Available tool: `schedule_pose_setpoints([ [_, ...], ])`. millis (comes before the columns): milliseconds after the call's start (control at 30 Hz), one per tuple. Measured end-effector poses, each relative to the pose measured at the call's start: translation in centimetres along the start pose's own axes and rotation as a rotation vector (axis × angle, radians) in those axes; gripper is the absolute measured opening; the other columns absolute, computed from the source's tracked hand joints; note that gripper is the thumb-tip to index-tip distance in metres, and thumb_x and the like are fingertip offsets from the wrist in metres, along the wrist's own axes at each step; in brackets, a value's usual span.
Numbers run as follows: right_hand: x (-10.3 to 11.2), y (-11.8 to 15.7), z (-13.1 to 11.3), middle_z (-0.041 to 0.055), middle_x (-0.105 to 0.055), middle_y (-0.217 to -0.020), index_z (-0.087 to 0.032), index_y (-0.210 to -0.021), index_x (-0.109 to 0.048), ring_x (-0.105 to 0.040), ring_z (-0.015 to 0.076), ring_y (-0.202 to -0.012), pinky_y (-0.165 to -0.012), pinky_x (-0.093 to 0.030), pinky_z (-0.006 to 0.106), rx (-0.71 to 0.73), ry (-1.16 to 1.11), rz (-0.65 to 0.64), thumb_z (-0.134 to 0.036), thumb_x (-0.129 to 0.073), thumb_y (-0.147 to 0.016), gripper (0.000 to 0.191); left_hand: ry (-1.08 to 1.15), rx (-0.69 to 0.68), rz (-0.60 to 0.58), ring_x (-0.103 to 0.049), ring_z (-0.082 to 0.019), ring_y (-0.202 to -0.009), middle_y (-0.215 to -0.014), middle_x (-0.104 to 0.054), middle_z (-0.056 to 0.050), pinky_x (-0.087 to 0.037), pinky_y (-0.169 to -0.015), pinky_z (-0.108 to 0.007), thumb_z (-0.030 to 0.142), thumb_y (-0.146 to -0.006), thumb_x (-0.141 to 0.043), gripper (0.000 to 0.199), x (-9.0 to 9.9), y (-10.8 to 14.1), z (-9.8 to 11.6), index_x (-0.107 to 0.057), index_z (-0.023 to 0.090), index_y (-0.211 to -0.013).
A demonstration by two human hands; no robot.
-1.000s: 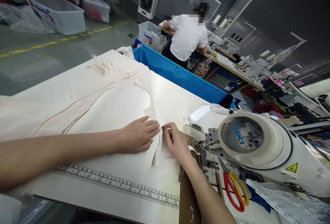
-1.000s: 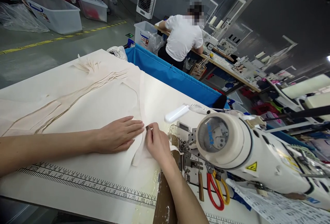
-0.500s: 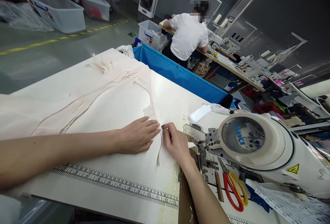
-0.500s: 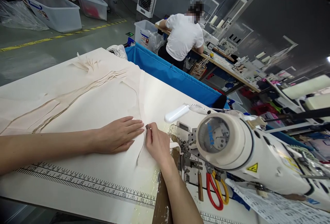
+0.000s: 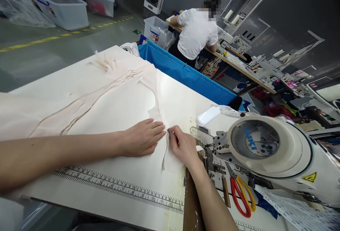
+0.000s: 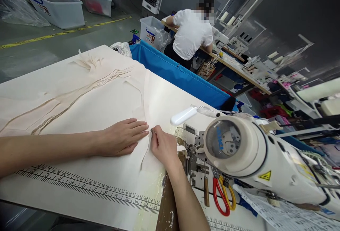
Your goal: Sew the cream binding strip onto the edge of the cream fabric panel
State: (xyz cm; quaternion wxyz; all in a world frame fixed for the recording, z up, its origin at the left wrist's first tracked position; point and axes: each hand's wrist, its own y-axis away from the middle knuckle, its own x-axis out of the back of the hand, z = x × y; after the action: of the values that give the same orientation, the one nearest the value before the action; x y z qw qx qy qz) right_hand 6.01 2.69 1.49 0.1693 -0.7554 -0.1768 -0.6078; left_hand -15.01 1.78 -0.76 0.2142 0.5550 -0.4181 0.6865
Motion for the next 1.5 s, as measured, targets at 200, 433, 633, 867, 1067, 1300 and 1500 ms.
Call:
schedule_pose_setpoints([
  [200,1.1,2.2,1.1,-0.0029,-0.061,-0.059,-0.021,-0.094,-0.056,-0.059,0.0173,-0.052,-0.054,-0.031,0.025,0.021,-0.003,-0.021,-0.024,-0.033,-0.095,0.023,-0.02,-0.018,0.004,-0.054,-0.029,-0.121,-0.129,-0.06,-0.016,-0.041,-0.099,-0.041,0.021,-0.091,-0.047,0.039,0.2,0.0,0.1,-0.058,0.007,-0.125],
  [433,0.7,2.7,0.6,0.0002,-0.066,-0.064,-0.02,-0.097,-0.056,-0.062,0.0195,-0.056,-0.053,-0.028,0.027,0.015,0.019,0.008,-0.022,-0.033,-0.096,0.023,0.089,-0.028,0.02,-0.053,-0.026,-0.123,-0.13,-0.06,-0.014,-0.035,-0.108,-0.042,0.02,-0.095,-0.04,0.037,0.3,0.0,0.2,-0.057,0.008,-0.126],
  [633,0.9,2.3,0.4,0.0002,-0.069,-0.069,-0.02,-0.106,-0.055,-0.066,0.0189,-0.061,-0.055,-0.034,0.025,-0.008,-0.02,0.036,-0.023,-0.033,-0.099,0.023,0.105,-0.019,-0.002,-0.053,-0.026,-0.125,-0.131,-0.061,-0.012,-0.036,-0.107,-0.042,0.024,-0.096,-0.04,0.041,0.0,-0.2,0.6,-0.055,0.011,-0.132],
  [867,0.2,1.1,0.2,-0.0002,-0.07,-0.073,-0.02,-0.108,-0.054,-0.069,0.0191,-0.066,-0.058,-0.037,0.025,-0.025,-0.05,0.039,-0.024,-0.035,-0.101,0.021,0.087,-0.021,-0.018,-0.052,-0.027,-0.126,-0.132,-0.061,-0.013,-0.037,-0.105,-0.042,0.025,-0.096,-0.038,0.043,0.0,-0.3,0.7,-0.055,0.008,-0.132],
  [1067,-0.1,0.9,-0.2,0.001,-0.071,-0.073,-0.02,-0.105,-0.055,-0.068,0.0198,-0.064,-0.055,-0.033,0.026,-0.032,-0.015,0.028,-0.022,-0.035,-0.099,0.021,0.057,-0.032,-0.009,-0.052,-0.027,-0.126,-0.131,-0.062,-0.014,-0.037,-0.104,-0.042,0.026,-0.096,-0.038,0.044,-0.2,-0.2,0.7,-0.056,0.008,-0.132],
  [1300,1.2,3.0,1.0,-0.0015,-0.066,-0.063,-0.022,-0.095,-0.055,-0.063,0.0186,-0.056,-0.053,-0.031,0.026,0.021,-0.001,-0.015,-0.022,-0.036,-0.095,0.02,0.061,-0.033,0.017,-0.052,-0.028,-0.127,-0.132,-0.061,-0.014,-0.037,-0.103,-0.044,0.025,-0.096,-0.041,0.043,-0.4,0.0,0.8,-0.055,0.009,-0.132],
  [1500,0.9,3.5,1.1,-0.0016,-0.066,-0.066,-0.022,-0.097,-0.053,-0.063,0.0188,-0.057,-0.054,-0.033,0.026,0.022,-0.029,-0.016,-0.022,-0.033,-0.096,0.02,0.082,-0.016,-0.008,-0.052,-0.027,-0.124,-0.13,-0.061,-0.014,-0.035,-0.107,-0.043,0.025,-0.094,-0.042,0.04,0.2,-0.3,0.9,-0.057,0.01,-0.128],
])
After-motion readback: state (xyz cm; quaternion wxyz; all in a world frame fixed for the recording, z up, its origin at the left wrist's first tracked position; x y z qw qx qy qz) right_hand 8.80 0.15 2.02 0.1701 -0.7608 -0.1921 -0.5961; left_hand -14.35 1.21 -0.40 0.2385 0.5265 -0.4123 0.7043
